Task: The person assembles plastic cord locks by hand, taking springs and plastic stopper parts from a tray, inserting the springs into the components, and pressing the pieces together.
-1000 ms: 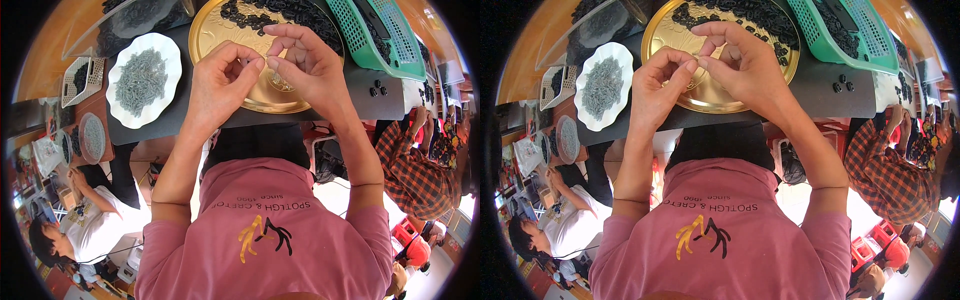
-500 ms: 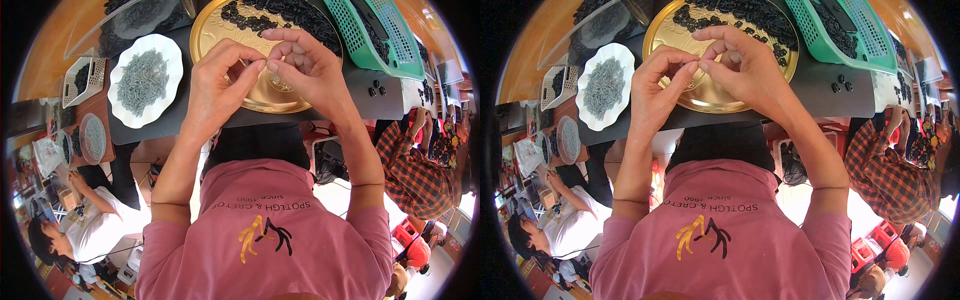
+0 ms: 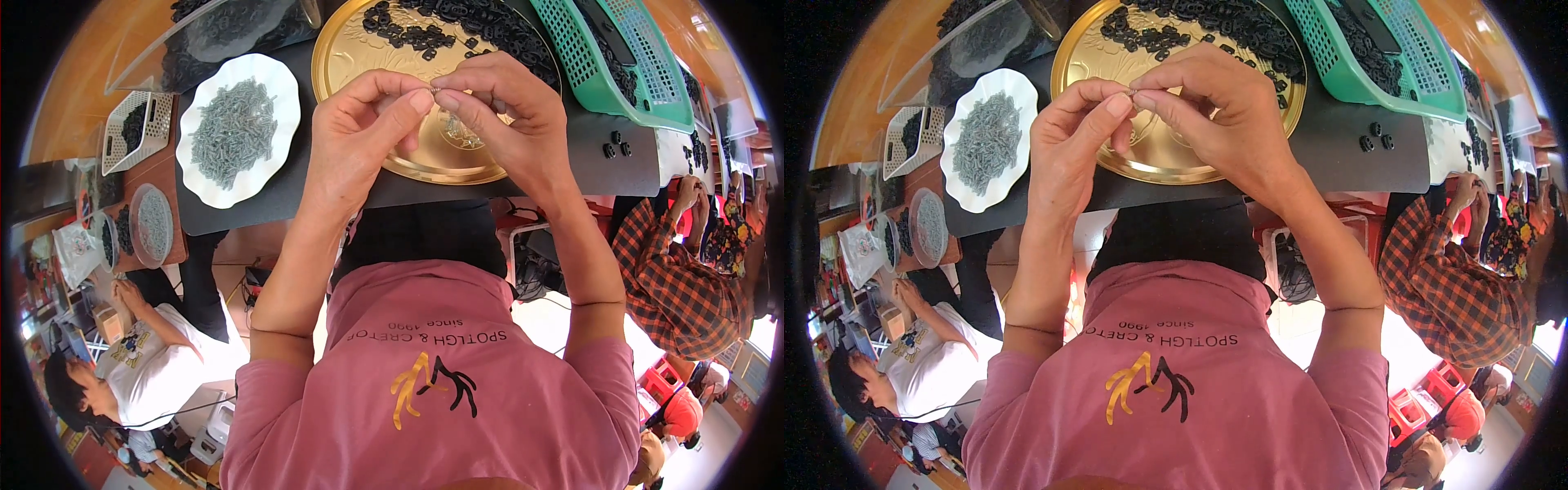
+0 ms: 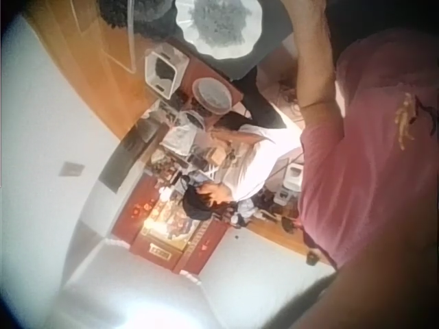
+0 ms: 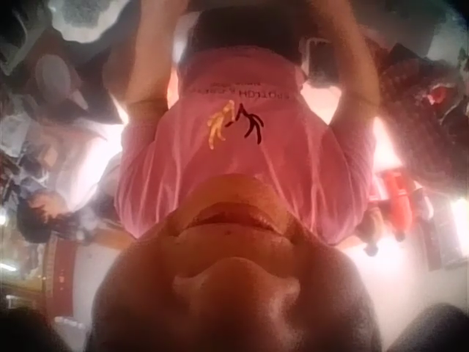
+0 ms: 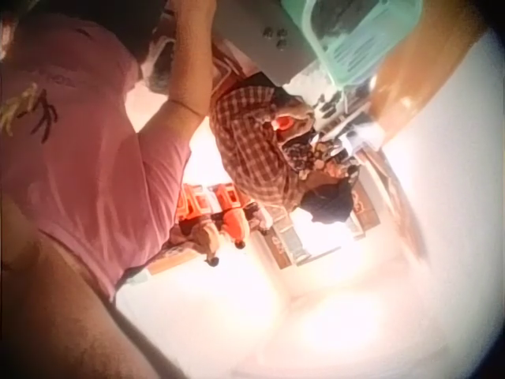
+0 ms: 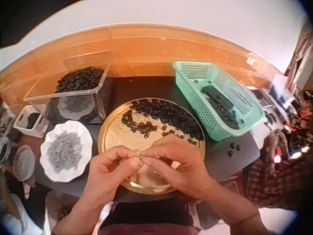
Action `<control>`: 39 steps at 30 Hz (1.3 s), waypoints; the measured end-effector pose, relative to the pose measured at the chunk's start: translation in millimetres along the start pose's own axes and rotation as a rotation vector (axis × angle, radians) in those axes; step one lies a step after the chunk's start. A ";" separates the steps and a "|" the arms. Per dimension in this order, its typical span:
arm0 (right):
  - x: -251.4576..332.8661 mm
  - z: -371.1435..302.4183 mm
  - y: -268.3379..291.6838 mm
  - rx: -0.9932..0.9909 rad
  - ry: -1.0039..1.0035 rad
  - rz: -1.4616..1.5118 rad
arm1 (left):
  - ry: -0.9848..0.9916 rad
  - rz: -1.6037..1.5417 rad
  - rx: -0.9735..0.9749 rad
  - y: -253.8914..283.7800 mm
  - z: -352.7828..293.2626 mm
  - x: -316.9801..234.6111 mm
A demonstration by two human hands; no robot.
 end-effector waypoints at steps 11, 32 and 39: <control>13.8 1.5 5.6 0.018 0.156 -0.044 | 0.127 -0.177 0.127 0.7 -2.8 6.9; -8.3 -18.9 -14.5 -0.028 -0.442 0.490 | 0.121 -0.274 -0.010 -3.5 -6.9 3.5; -7.3 -18.4 -16.3 -0.027 -0.451 0.466 | 0.095 -0.285 0.036 -5.4 -7.9 4.1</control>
Point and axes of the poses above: each hand's wrist, its own z-axis towards the middle knuckle, its own y-axis out of the back of the hand, x = y × z, the point moved 6 cm from there along z, towards the middle knuckle, and after that the axes turned 15 degrees about -z, right-handed, at the moved point
